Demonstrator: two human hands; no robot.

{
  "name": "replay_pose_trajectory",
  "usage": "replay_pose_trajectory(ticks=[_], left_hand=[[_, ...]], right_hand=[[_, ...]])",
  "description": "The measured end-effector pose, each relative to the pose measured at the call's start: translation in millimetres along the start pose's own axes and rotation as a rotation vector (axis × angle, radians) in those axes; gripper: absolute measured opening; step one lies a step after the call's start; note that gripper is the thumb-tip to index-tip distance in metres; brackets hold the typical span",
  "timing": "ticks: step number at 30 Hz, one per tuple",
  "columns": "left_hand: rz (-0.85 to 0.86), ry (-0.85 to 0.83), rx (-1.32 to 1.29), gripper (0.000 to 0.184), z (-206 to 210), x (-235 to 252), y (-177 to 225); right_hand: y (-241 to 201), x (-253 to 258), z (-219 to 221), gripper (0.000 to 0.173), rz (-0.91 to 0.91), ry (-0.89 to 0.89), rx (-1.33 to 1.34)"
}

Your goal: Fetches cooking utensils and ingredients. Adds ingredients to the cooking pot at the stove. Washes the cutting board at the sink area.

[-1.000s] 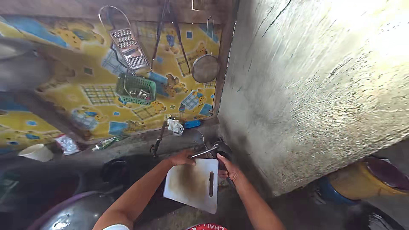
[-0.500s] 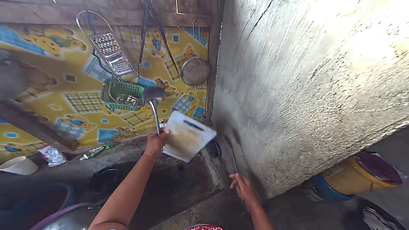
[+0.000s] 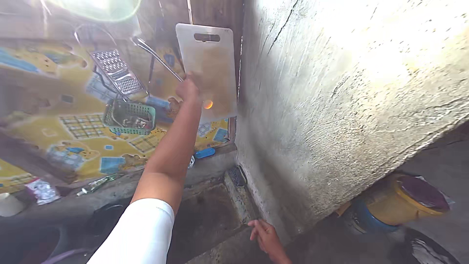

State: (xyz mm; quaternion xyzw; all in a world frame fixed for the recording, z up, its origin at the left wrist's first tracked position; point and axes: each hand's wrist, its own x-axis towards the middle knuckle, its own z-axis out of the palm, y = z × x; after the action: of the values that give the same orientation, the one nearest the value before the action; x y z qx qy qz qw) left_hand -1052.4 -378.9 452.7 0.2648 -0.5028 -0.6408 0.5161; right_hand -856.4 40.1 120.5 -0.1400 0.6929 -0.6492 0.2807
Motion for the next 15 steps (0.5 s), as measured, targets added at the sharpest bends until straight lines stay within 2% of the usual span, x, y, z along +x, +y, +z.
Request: replay_pose_trajectory(ticks=[2, 5, 8, 12, 14, 15], left_hand=[[0.033, 0.022, 0.080, 0.034, 23.1, 16.7, -0.6], [0.021, 0.083, 0.179, 0.039, 45.5, 17.2, 4.0], [-0.020, 0.137, 0.299, 0.054, 54.6, 24.3, -4.5], [0.062, 0.117, 0.422, 0.062, 43.9, 30.0, -25.6], [0.189, 0.068, 0.617, 0.063, 26.1, 3.1, -24.0], [0.212, 0.000, 0.732, 0.060, 18.2, -29.2, -7.0]], right_hand=[[1.7, -2.6, -1.4, 0.038, -0.005, 0.003, -0.003], [5.8, -6.7, -7.7, 0.037, 0.009, 0.022, -0.027], [11.0, -13.9, -14.6, 0.038, 0.023, 0.045, -0.026], [26.7, -23.1, -20.7, 0.037, 0.016, 0.067, -0.028], [38.3, -26.7, -20.3, 0.037, -0.012, 0.074, -0.053], [40.5, -29.9, -18.9, 0.037, -0.019, 0.085, -0.073]])
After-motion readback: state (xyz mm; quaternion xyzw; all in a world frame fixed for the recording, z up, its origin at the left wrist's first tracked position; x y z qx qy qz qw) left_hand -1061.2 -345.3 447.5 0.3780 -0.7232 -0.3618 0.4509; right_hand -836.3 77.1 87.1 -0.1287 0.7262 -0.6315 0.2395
